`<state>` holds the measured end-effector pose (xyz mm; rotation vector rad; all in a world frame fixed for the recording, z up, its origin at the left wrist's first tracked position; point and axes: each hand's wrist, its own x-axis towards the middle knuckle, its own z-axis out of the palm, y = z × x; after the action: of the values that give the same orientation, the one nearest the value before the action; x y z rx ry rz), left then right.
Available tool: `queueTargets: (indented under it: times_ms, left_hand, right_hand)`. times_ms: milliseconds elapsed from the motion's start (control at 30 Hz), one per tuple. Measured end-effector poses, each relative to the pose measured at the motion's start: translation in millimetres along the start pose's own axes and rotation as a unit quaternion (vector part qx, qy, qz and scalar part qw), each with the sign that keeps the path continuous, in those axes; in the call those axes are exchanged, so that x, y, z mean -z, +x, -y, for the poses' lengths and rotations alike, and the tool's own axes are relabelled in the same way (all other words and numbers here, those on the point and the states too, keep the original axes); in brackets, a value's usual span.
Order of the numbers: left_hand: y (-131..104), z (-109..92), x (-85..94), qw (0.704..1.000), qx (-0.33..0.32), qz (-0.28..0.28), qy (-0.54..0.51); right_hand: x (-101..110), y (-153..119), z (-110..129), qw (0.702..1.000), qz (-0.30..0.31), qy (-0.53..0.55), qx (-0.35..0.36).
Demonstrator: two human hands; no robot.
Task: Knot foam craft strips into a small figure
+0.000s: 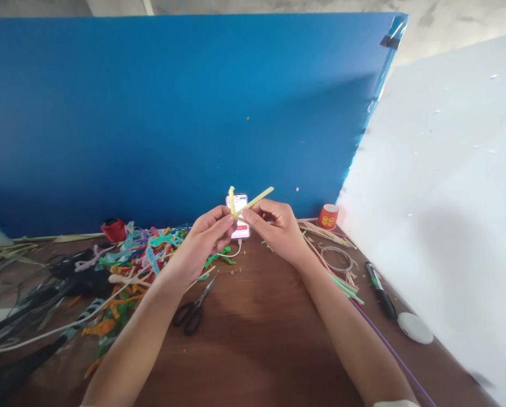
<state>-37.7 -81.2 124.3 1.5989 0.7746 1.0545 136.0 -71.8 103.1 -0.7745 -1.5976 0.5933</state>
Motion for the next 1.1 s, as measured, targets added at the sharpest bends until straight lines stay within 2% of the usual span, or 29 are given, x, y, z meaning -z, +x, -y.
queueTargets:
  times_ms: [133,333,433,600,767,900,967,1100]
  left_hand:
    - [-1.7,-7.5,-0.7,0.998,0.034,-0.002,-0.050]
    - [0.2,-5.9,1.6,0.997,0.046,0.017,-0.062]
    - [0.2,-5.5,1.0,0.997,0.042,0.014,-0.056]
    - [-0.3,-5.9,0.2,0.998,0.039,0.012,-0.053]
    - [-0.2,-5.1,1.9,0.998,0.039,0.008,-0.042]
    - [-0.7,-4.5,2.9,0.999,0.033,-0.002,-0.024]
    - [-0.9,-4.3,2.8,0.999,0.031,-0.002,-0.022]
    - [0.8,-1.4,2.5,0.999,0.031,-0.004,-0.016]
  right_hand:
    - [7.4,-0.5,5.4,0.996,-0.008,-0.048,0.071]
    - [21.0,3.0,8.7,0.984,0.100,-0.092,0.119]
    - [24.4,3.4,6.9,0.975,0.118,-0.109,0.154]
    - [19.5,1.3,2.3,0.955,0.069,-0.141,0.251]
    - [12.2,-2.6,-1.1,0.914,0.005,-0.241,0.327]
    - [9.3,-5.2,1.1,0.862,-0.028,-0.373,0.341]
    - [7.6,-5.0,2.9,0.846,-0.029,-0.409,0.342]
    - [0.9,-2.0,3.7,0.855,-0.015,-0.407,0.320]
